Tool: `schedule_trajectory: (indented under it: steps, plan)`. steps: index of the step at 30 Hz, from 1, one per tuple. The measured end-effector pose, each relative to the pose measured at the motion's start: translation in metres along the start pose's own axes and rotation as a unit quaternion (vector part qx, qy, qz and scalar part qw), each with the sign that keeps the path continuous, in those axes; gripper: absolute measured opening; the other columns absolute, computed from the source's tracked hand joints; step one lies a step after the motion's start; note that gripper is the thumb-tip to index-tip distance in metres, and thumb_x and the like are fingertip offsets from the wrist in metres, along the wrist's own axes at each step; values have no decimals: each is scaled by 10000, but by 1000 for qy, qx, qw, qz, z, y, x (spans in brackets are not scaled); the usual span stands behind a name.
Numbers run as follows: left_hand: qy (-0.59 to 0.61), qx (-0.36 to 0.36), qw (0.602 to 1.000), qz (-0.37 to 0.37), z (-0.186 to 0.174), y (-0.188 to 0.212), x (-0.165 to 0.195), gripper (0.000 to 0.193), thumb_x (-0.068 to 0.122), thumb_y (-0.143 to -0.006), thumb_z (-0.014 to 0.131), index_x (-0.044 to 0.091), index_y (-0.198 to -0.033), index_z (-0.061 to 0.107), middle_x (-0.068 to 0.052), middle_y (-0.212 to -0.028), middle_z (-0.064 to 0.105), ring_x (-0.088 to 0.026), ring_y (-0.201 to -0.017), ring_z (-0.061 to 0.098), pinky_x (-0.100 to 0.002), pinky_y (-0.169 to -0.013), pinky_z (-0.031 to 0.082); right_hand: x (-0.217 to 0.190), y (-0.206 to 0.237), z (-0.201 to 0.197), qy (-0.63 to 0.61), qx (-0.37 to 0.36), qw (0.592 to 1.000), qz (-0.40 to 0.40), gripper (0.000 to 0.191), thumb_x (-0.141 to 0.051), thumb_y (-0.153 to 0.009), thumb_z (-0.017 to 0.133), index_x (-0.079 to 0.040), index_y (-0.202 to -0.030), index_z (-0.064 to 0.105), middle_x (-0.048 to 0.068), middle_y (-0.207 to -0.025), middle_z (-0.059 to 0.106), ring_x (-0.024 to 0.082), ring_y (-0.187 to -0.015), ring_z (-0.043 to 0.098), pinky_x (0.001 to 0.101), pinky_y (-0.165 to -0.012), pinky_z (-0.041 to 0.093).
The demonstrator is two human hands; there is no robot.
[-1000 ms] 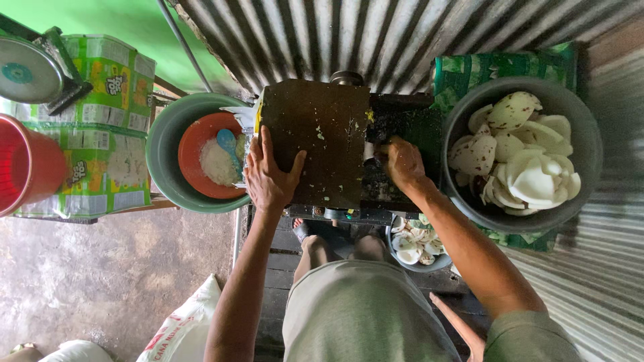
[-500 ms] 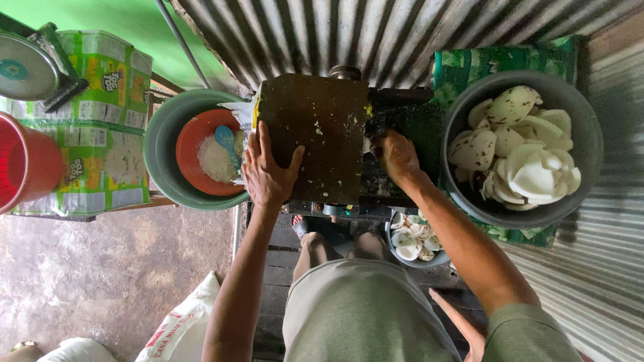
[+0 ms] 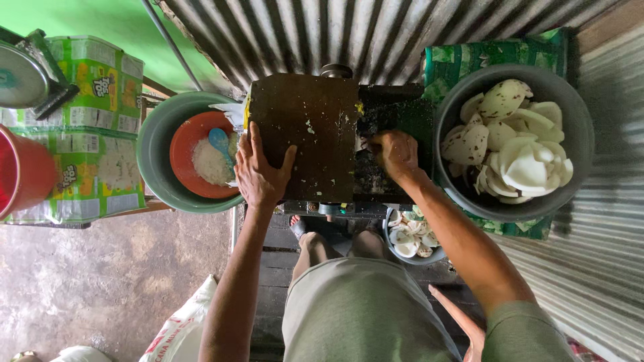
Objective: The person steadies a manual coconut grater machine with one hand and presses halved coconuts against the rotating grating drum with the other, so shredded coconut falls into a basin below. They repeatedly take halved coconuts from a large bowl and feed them into the machine one after another.
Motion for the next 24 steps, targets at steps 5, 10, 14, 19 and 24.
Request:
schedule_trajectory:
  steps: [5, 10, 14, 19, 24]
  plan:
    - [6, 2, 1000, -1, -2, 1, 2, 968, 590, -894, 748, 18, -1577, 370, -291, -1471, 496, -465, -1275, 540, -532, -1006, 461, 1, -1, 1, 10, 0, 1000, 3, 214, -109, -808, 739, -202, -973, 838, 159, -918, 748, 379, -854, 716, 496, -749, 571]
    - [8, 22, 1000, 14, -4, 1, 5, 960, 583, -898, 756, 17, -1574, 376, -286, -1473, 502, -465, -1283, 543, -529, -1025, 459, -1, -4, 5, 23, 15, 999, -18, 258, -75, -759, 723, -202, -956, 830, 130, -933, 760, 361, -891, 722, 503, -774, 570]
    - [7, 22, 1000, 17, -5, 1, 4, 965, 581, -898, 762, 9, -1573, 376, -291, -1463, 503, -463, -1257, 554, -520, -1020, 465, 4, -9, 14, 25, -38, 999, 26, 254, -79, -791, 711, -228, -955, 835, 125, -947, 758, 361, -902, 719, 504, -785, 570]
    - [7, 14, 1000, 8, -4, 1, 3, 964, 583, -889, 760, 7, -1569, 390, -291, -1446, 514, -459, -1245, 562, -515, -1019, 470, -3, -11, 12, 30, -11, 999, -8, 238, -101, -786, 721, -219, -960, 832, 142, -934, 755, 382, -888, 718, 518, -770, 565]
    - [-3, 18, 1000, 23, -5, 1, 4, 971, 588, -908, 757, -10, -1573, 380, -315, -1438, 508, -471, -1237, 561, -526, -1008, 475, -12, -9, -3, 73, 96, 992, -47, 100, -91, -933, 678, -110, -899, 771, 151, -946, 748, 388, -922, 717, 537, -799, 544]
Point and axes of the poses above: each hand's wrist, its own y-axis away from the middle knuckle, its own z-axis out of the palm, x = y × z, the point moved 8 cm from there along -y, towards the middle knuckle
